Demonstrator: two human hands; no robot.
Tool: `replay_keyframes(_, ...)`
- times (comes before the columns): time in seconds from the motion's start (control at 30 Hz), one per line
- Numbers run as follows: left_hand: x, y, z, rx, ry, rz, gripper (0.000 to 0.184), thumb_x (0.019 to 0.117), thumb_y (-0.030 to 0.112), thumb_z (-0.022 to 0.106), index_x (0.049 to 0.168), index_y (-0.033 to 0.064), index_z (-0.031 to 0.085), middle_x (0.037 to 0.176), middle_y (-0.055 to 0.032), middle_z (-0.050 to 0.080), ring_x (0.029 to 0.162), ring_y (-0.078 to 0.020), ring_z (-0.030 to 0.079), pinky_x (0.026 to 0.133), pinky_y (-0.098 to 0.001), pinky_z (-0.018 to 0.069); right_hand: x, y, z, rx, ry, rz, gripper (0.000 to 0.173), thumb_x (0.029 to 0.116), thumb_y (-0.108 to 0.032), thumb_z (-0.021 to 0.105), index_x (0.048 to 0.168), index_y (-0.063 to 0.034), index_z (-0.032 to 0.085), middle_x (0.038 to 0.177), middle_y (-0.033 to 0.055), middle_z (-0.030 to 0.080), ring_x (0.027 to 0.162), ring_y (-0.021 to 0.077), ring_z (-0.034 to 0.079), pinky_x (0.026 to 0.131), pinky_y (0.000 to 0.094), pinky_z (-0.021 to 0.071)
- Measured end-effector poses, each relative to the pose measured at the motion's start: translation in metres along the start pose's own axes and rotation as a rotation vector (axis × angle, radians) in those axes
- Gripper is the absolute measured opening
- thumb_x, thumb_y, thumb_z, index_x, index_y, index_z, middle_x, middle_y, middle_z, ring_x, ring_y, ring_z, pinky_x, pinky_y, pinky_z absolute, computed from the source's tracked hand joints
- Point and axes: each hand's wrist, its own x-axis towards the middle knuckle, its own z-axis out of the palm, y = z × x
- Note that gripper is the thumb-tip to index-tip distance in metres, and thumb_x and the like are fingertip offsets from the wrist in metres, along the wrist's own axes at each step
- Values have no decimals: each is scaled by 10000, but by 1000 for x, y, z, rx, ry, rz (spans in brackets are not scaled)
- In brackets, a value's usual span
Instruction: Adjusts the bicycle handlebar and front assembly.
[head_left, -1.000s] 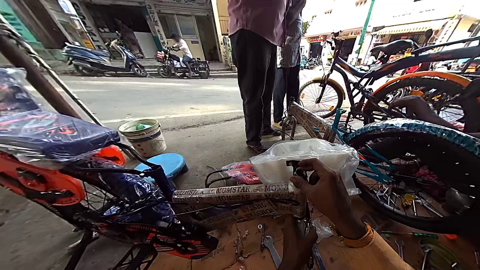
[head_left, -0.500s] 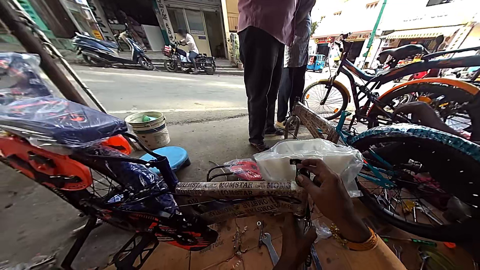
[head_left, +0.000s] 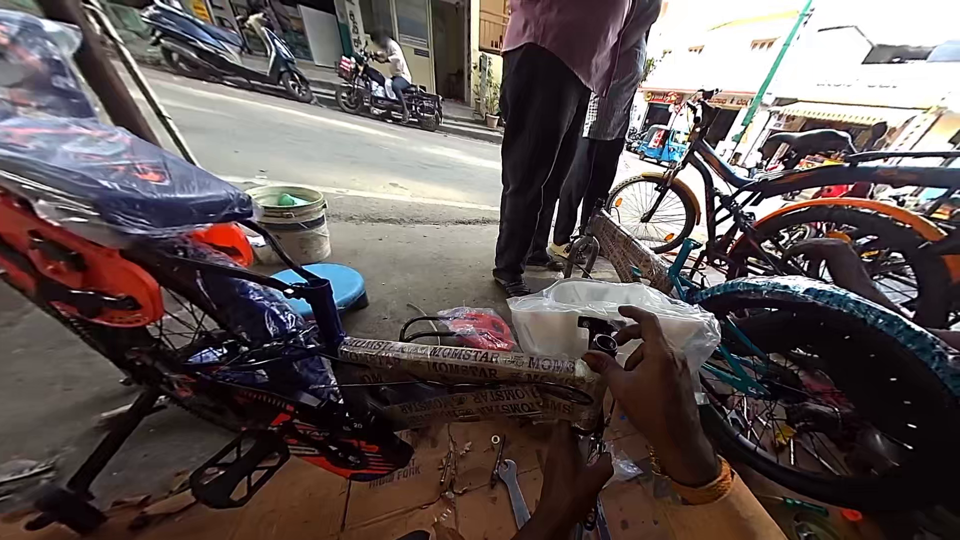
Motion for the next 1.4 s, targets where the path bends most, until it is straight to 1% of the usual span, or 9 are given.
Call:
replay_keyframes(0.27, 0, 0, 0, -37, 7, 24, 826, 735, 367, 793, 1406, 13, 468, 1281, -131, 618, 1181, -184, 613, 1004, -382, 521, 0, -2, 6, 25, 7, 49, 577, 848, -315, 797, 1362, -128, 612, 937, 25, 734, 542, 152, 589, 521, 407, 531)
replay_keyframes(0.47, -3, 1, -1, -24, 4, 19, 829, 737, 373, 802, 1403, 5, 474, 1258, -137, 629, 1150, -197, 630, 987, -399, 536, -3, 9, 5, 322, -81, 101, 558, 864, -256, 784, 1388, -201, 596, 1013, -45, 724, 501, 89, 535, 489, 302, 512)
replay_keyframes(0.7, -1, -1, 0, -42, 12, 28, 829, 730, 364, 793, 1402, -1, 473, 1256, -130, 630, 1150, -186, 629, 982, -388, 539, 7, 10, -9, 603, -212, 169, 430, 960, -148, 713, 1378, -173, 616, 1175, -24, 742, 681, 145, 683, 606, 305, 591)
replay_keyframes(0.83, -2, 1, 0, -28, 8, 25, 851, 732, 361, 798, 1422, -6, 460, 1300, -141, 617, 1195, -188, 612, 1018, -386, 519, 11, 15, -14, 701, -305, 176, 430, 972, -89, 673, 1393, -147, 610, 1217, 7, 724, 742, 186, 693, 628, 318, 596)
replay_keyframes(1.13, -2, 1, 1, -10, 6, 16, 804, 753, 359, 784, 1401, -3, 474, 1269, -136, 624, 1165, -188, 624, 1002, -380, 526, 13, 21, -18, 604, -432, 65, 410, 1015, -43, 565, 1407, -158, 601, 1273, -26, 699, 758, 158, 690, 625, 299, 590)
replay_keyframes(1.2, -2, 1, 0, -6, 2, 11, 804, 756, 356, 784, 1402, -6, 472, 1272, -143, 622, 1166, -195, 624, 1002, -385, 524, 17, 21, -21, 499, -474, 28, 368, 1041, -90, 545, 1385, -199, 621, 1193, -40, 716, 721, 138, 677, 619, 301, 588)
replay_keyframes(1.27, -2, 0, 1, -14, 6, 19, 824, 748, 363, 789, 1411, -7, 468, 1288, -144, 615, 1182, -192, 617, 1014, -381, 519, 21, 19, -26, 315, -484, -28, 322, 1053, -144, 548, 1337, -235, 668, 933, -12, 722, 623, 134, 631, 581, 326, 558)
replay_keyframes(1.3, -2, -1, 1, -20, 8, 32, 837, 747, 366, 791, 1418, -12, 464, 1303, -148, 611, 1199, -192, 609, 1028, -378, 510, 24, 19, -29, 196, -498, -93, 318, 1056, -165, 544, 1328, -260, 678, 922, -21, 723, 661, 125, 647, 625, 345, 573)
replay_keyframes(1.4, -2, -1, 0, -21, 10, 49, 846, 746, 367, 788, 1426, -15, 463, 1323, -154, 606, 1225, -201, 597, 1047, -387, 502, 42, 15, -39, -90, -592, -364, 372, 1036, -125, 546, 1348, -280, 675, 1232, -40, 699, 1046, 126, 685, 914, 413, 581)
